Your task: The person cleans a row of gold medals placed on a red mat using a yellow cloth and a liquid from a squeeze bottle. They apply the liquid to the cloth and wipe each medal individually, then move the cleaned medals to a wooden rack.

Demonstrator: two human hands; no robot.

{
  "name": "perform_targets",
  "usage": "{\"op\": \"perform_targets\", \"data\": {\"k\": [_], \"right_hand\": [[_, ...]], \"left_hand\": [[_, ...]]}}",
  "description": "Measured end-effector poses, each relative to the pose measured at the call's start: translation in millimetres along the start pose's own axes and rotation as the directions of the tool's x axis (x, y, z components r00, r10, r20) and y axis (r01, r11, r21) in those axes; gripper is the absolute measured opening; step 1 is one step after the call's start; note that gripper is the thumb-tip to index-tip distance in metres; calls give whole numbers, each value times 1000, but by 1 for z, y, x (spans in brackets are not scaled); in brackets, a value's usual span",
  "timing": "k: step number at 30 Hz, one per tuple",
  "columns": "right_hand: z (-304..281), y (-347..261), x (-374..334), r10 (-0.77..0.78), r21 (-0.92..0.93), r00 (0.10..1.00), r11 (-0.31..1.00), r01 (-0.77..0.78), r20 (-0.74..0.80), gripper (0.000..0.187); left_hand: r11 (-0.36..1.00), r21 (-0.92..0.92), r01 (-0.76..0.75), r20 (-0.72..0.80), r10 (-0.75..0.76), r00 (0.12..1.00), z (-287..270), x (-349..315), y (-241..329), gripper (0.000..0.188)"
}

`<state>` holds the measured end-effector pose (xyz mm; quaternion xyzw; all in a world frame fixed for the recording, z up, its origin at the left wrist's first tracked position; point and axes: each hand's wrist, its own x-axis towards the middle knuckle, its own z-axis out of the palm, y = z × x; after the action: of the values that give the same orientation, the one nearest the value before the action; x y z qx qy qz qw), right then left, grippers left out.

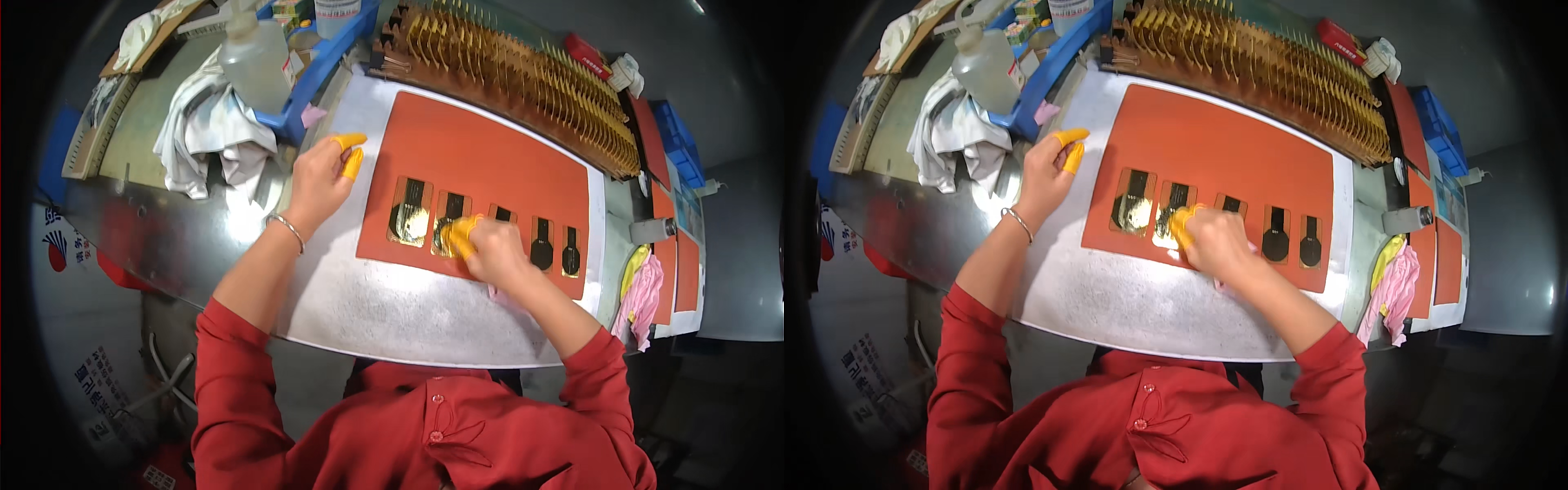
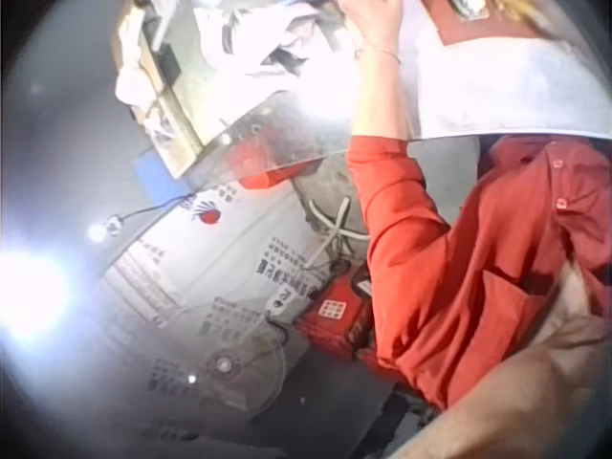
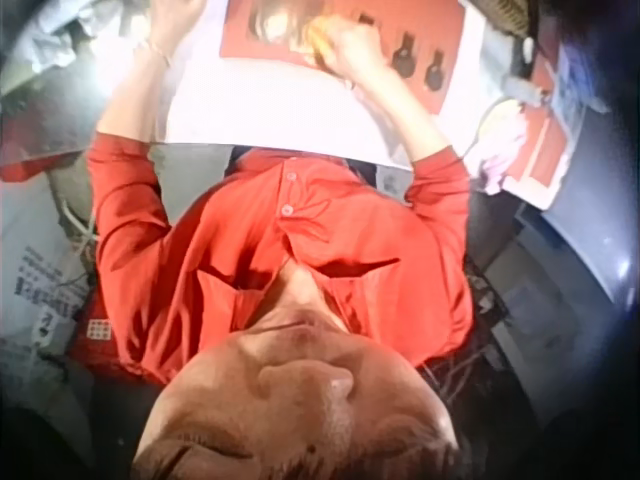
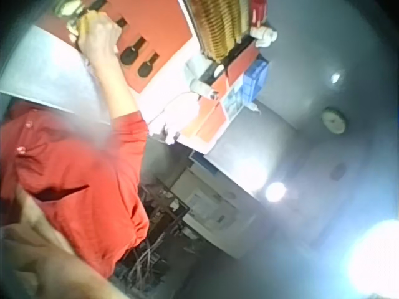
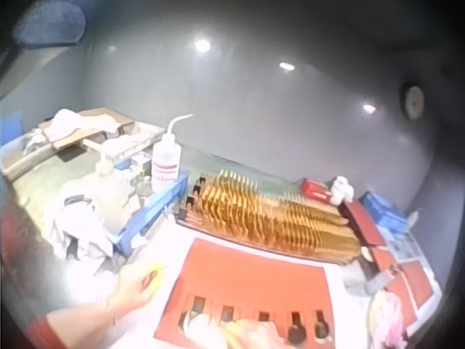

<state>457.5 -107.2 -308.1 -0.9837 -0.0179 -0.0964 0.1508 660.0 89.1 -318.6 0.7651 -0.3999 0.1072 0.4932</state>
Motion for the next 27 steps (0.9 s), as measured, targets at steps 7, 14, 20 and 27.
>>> {"op": "perform_targets", "data": {"k": [7, 14, 20, 27], "right_hand": [[-6, -12, -8, 15, 10, 1000, 1000, -15, 16, 9], [-3, 4, 5, 58, -42, 997, 997, -60, -50, 10], [-2, 7, 20, 68, -16, 996, 998, -69, -51, 9], [-4, 15, 40, 68, -58, 997, 996, -70, -38, 9]], "left_hand": [[1000, -5, -21, 8, 21, 1000, -3, -2, 1, 19], [1000, 16, -22, 20, 22, 1000, -2, 2, 6, 14], [999, -43, -24, 36, 25, 999, 5, -4, 2, 18], [999, -30, -24, 20, 25, 1000, -2, 1, 1, 19]]}}
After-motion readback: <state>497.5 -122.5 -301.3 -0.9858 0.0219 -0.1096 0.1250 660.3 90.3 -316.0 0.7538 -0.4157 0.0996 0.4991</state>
